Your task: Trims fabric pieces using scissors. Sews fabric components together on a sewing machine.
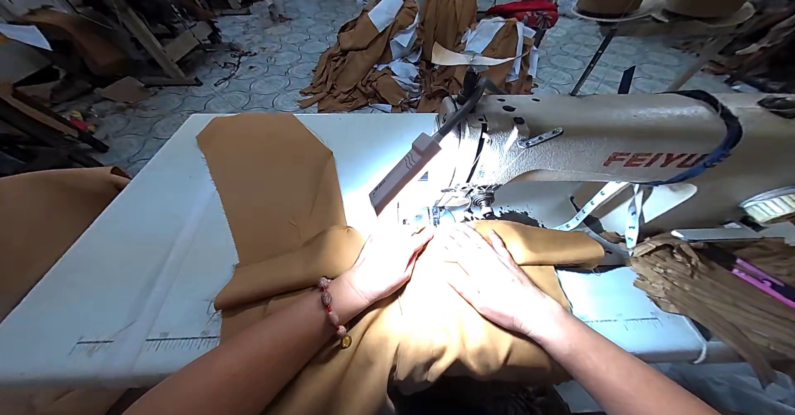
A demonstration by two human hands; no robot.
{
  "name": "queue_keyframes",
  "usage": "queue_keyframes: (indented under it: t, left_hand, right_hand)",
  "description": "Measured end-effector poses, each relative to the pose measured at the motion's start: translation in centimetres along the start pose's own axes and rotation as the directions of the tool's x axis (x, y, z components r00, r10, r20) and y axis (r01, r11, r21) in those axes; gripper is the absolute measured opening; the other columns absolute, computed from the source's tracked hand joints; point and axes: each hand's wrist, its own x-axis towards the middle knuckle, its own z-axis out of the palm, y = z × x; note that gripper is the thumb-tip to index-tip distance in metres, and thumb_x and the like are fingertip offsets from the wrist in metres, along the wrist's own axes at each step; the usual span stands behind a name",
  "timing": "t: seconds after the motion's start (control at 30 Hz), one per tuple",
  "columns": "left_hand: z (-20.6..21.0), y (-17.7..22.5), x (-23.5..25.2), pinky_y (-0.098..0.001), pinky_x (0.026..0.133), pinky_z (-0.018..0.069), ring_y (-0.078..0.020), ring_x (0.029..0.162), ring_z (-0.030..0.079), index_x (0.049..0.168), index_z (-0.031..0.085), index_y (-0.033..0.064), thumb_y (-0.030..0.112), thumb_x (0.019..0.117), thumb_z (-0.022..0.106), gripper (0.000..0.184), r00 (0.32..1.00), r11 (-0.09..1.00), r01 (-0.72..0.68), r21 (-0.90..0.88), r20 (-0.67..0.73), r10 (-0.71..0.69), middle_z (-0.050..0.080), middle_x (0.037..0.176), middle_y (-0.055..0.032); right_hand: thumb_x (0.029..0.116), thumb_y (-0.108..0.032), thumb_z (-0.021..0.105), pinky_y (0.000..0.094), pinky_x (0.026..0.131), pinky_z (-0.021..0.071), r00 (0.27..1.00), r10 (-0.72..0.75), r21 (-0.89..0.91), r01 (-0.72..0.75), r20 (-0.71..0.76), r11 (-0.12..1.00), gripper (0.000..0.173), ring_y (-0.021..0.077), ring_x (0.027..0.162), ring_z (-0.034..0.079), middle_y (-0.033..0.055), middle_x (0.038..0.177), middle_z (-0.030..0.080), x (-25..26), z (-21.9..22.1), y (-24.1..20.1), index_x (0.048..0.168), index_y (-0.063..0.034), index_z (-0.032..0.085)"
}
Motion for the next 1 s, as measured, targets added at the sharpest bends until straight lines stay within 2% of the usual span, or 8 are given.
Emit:
queue_keyframes:
  t: [0.2, 0.27, 0.33, 0.5, 0.63, 0.73, 0.9, 1.0]
  left_hand:
    - [-0.6, -0.4, 1.2, -0.0554, 0.084, 0.0517, -0.0354, 0.099, 0.068, 0.130, 0.070, 0.0114, 0.015, 0.1021, 0.047, 0.037, 0.996, 0.998, 0.065, 0.013, 0.065, -0.065, 0.072, 0.105, -0.0156]
    - [-0.7, -0.7, 1.9, -0.0550, 0.088, 0.0510, -0.0354, 0.104, 0.067, 0.133, 0.069, 0.0114, 0.016, 0.1040, 0.047, 0.037, 0.991, 0.995, 0.095, 0.029, 0.091, -0.097, 0.072, 0.109, -0.0162]
    - [-0.8, -1.1, 2.7, -0.0522, 0.093, 0.0499, -0.0342, 0.109, 0.065, 0.134, 0.068, 0.0083, 0.014, 0.1049, 0.047, 0.036, 0.991, 0.995, 0.090, 0.032, 0.098, -0.093, 0.070, 0.114, -0.0164]
    - [-0.9, -1.6, 4.2, -0.0470, 0.088, 0.0527, -0.0315, 0.099, 0.068, 0.125, 0.072, 0.0036, 0.012, 0.1045, 0.051, 0.031, 0.998, 0.997, 0.062, 0.038, 0.029, -0.063, 0.072, 0.100, -0.0156]
    - [-0.6, -2.1, 5.0, -0.0462, 0.089, 0.0543, -0.0310, 0.100, 0.070, 0.112, 0.075, 0.0008, 0.010, 0.1035, 0.053, 0.025, 0.999, 0.998, 0.026, 0.050, -0.043, -0.024, 0.072, 0.100, -0.0163]
    - [-0.5, -2.5, 5.4, -0.0484, 0.087, 0.0535, -0.0309, 0.095, 0.071, 0.102, 0.075, 0.0010, 0.010, 0.1025, 0.055, 0.022, 0.998, 0.997, 0.012, 0.081, -0.063, -0.006, 0.073, 0.094, -0.0152]
    - [-1.1, -2.3, 5.8, -0.0482, 0.091, 0.0520, -0.0305, 0.097, 0.071, 0.105, 0.076, 0.0004, 0.009, 0.1021, 0.054, 0.023, 0.999, 0.995, 0.046, 0.087, -0.029, -0.043, 0.074, 0.095, -0.0154]
    - [-1.1, -2.3, 5.9, -0.0483, 0.087, 0.0526, -0.0320, 0.094, 0.070, 0.099, 0.075, -0.0004, 0.009, 0.1010, 0.056, 0.021, 0.998, 0.995, 0.040, 0.088, -0.043, -0.037, 0.072, 0.090, -0.0165]
  right_hand:
    - [0.1064, -0.048, 0.029, 0.0657, 0.122, 0.0131, 0.999, 0.003, 0.004, -0.003, 0.046, 1.000, 0.062, 0.0235, 0.157, 0.021, 0.0022, 0.167, 0.033, 1.1, -0.7, 1.1, 0.159, -0.0171, 0.039]
    - [0.1068, -0.046, 0.033, 0.0661, 0.121, 0.0155, 0.999, -0.013, 0.001, 0.013, 0.037, 1.000, 0.060, 0.0252, 0.156, 0.022, 0.0033, 0.167, 0.032, 1.7, -0.9, 1.8, 0.159, -0.0154, 0.039]
    - [0.1078, -0.044, 0.033, 0.0653, 0.122, 0.0126, 0.999, -0.022, -0.015, 0.023, 0.047, 1.000, 0.062, 0.0254, 0.157, 0.020, 0.0039, 0.169, 0.029, 2.5, -1.0, 2.7, 0.162, -0.0139, 0.033]
    - [0.1085, -0.045, 0.029, 0.0607, 0.125, 0.0055, 0.995, -0.014, -0.071, 0.021, 0.098, 0.997, 0.060, 0.0268, 0.157, 0.023, 0.0065, 0.166, 0.034, 4.1, -1.2, 4.6, 0.162, -0.0189, 0.032]
    - [0.1089, -0.046, 0.035, 0.0587, 0.126, 0.0074, 0.996, -0.002, -0.080, 0.010, 0.093, 0.997, 0.060, 0.0301, 0.154, 0.030, 0.0133, 0.160, 0.043, 4.7, -1.7, 5.1, 0.159, -0.0135, 0.039]
    - [0.1090, -0.049, 0.036, 0.0543, 0.127, 0.0066, 0.989, 0.042, -0.090, -0.029, 0.139, 0.995, 0.061, 0.0307, 0.154, 0.028, 0.0138, 0.155, 0.049, 5.2, -2.2, 5.2, 0.156, -0.0109, 0.044]
    - [0.1084, -0.049, 0.038, 0.0509, 0.128, 0.0082, 0.990, 0.051, -0.099, -0.038, 0.133, 0.994, 0.058, 0.0296, 0.151, 0.036, 0.0138, 0.145, 0.058, 5.9, -2.4, 5.6, 0.149, -0.0106, 0.054]
    - [0.1078, -0.048, 0.039, 0.0514, 0.127, 0.0113, 0.992, 0.040, -0.082, -0.030, 0.117, 0.996, 0.056, 0.0287, 0.149, 0.039, 0.0125, 0.146, 0.058, 6.2, -2.8, 5.5, 0.146, -0.0114, 0.057]
